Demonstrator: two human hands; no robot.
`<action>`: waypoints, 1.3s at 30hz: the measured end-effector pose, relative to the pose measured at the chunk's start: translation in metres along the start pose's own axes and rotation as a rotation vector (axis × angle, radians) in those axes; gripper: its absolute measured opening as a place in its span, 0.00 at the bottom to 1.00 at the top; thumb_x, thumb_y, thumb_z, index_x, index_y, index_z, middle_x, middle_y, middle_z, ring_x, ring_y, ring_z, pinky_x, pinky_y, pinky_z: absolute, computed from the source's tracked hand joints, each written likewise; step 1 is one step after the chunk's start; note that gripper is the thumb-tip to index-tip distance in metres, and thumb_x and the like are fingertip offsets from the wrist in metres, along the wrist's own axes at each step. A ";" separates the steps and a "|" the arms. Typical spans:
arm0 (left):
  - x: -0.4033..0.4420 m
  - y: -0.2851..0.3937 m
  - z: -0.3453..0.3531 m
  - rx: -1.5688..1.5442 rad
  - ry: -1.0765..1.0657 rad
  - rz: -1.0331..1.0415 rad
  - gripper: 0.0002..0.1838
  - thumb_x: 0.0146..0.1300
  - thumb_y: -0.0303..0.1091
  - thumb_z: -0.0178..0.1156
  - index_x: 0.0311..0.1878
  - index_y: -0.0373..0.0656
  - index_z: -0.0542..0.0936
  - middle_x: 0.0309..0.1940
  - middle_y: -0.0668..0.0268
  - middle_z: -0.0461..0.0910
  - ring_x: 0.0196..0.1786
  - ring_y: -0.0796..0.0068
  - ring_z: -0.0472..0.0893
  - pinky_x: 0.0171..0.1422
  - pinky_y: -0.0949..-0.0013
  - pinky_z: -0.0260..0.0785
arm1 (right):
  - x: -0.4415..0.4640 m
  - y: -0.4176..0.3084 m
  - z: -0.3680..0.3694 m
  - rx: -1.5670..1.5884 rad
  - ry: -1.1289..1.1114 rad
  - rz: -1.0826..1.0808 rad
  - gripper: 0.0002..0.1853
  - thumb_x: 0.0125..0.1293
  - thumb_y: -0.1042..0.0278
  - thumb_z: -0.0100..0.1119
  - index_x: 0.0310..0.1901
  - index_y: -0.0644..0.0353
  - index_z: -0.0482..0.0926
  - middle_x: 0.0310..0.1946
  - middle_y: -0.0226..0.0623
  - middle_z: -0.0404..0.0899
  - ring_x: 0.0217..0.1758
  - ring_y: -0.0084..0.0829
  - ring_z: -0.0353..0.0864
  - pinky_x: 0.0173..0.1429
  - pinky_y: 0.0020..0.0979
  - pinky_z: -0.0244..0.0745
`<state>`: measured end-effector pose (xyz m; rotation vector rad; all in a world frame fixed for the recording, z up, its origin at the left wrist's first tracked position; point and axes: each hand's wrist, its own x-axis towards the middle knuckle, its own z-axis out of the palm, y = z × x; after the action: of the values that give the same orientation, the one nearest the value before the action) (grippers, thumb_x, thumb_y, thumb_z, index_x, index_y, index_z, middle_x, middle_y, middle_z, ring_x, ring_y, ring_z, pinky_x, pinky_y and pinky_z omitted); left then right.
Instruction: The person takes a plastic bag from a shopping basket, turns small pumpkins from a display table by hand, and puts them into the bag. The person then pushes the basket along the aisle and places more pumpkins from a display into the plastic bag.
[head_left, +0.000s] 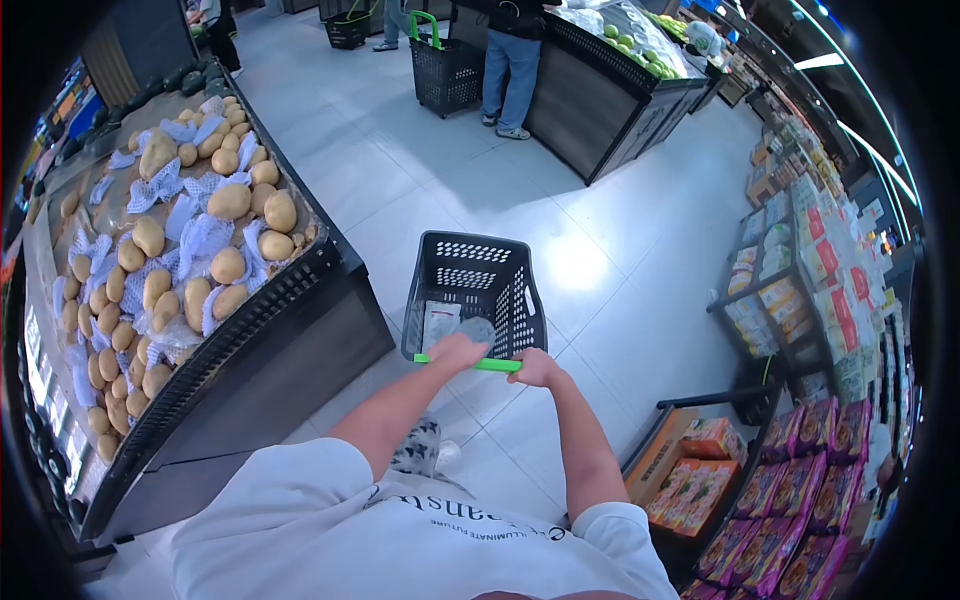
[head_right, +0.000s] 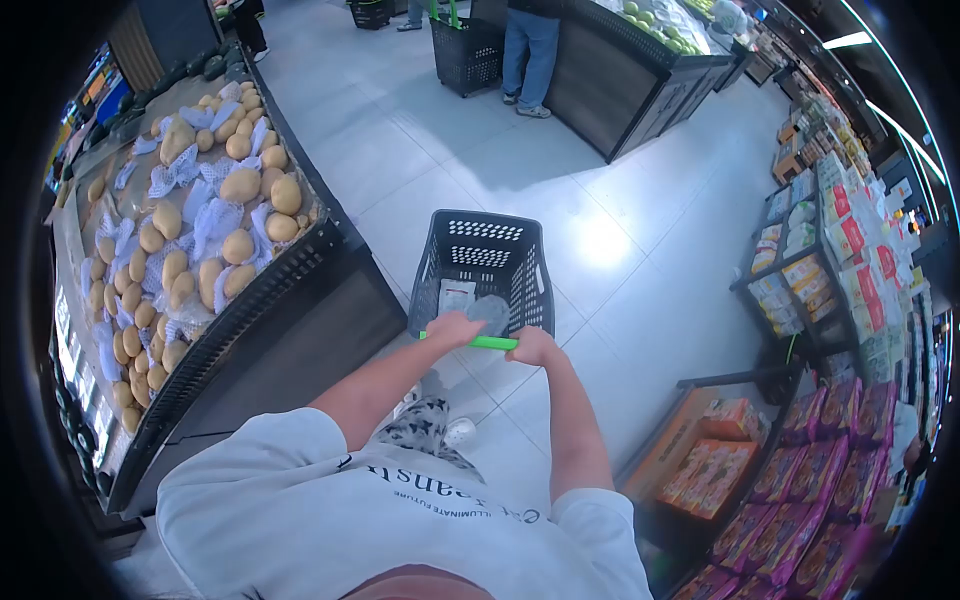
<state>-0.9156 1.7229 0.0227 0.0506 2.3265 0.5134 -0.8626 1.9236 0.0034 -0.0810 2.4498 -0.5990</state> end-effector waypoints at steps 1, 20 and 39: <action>0.005 0.006 -0.003 -0.019 0.001 -0.022 0.34 0.53 0.62 0.49 0.49 0.41 0.81 0.49 0.56 0.81 0.53 0.56 0.80 0.55 0.57 0.71 | 0.007 0.004 -0.008 -0.012 -0.011 -0.014 0.21 0.39 0.54 0.67 0.37 0.53 0.86 0.33 0.44 0.84 0.39 0.43 0.82 0.47 0.37 0.76; 0.137 0.059 -0.110 -0.249 -0.024 -0.190 0.31 0.54 0.59 0.49 0.51 0.45 0.81 0.52 0.59 0.80 0.57 0.57 0.77 0.60 0.48 0.65 | 0.178 0.017 -0.156 -0.177 -0.122 -0.128 0.23 0.39 0.54 0.68 0.39 0.56 0.85 0.33 0.45 0.83 0.39 0.44 0.81 0.47 0.38 0.76; 0.278 0.057 -0.230 -0.409 0.099 -0.240 0.30 0.54 0.58 0.51 0.47 0.41 0.82 0.46 0.58 0.82 0.50 0.58 0.81 0.56 0.49 0.67 | 0.376 -0.012 -0.269 -0.373 -0.262 -0.313 0.22 0.43 0.51 0.66 0.39 0.53 0.85 0.35 0.44 0.83 0.42 0.44 0.81 0.50 0.39 0.76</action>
<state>-1.2799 1.7466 0.0083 -0.4507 2.2368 0.8707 -1.3242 1.9480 -0.0058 -0.6603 2.2751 -0.2313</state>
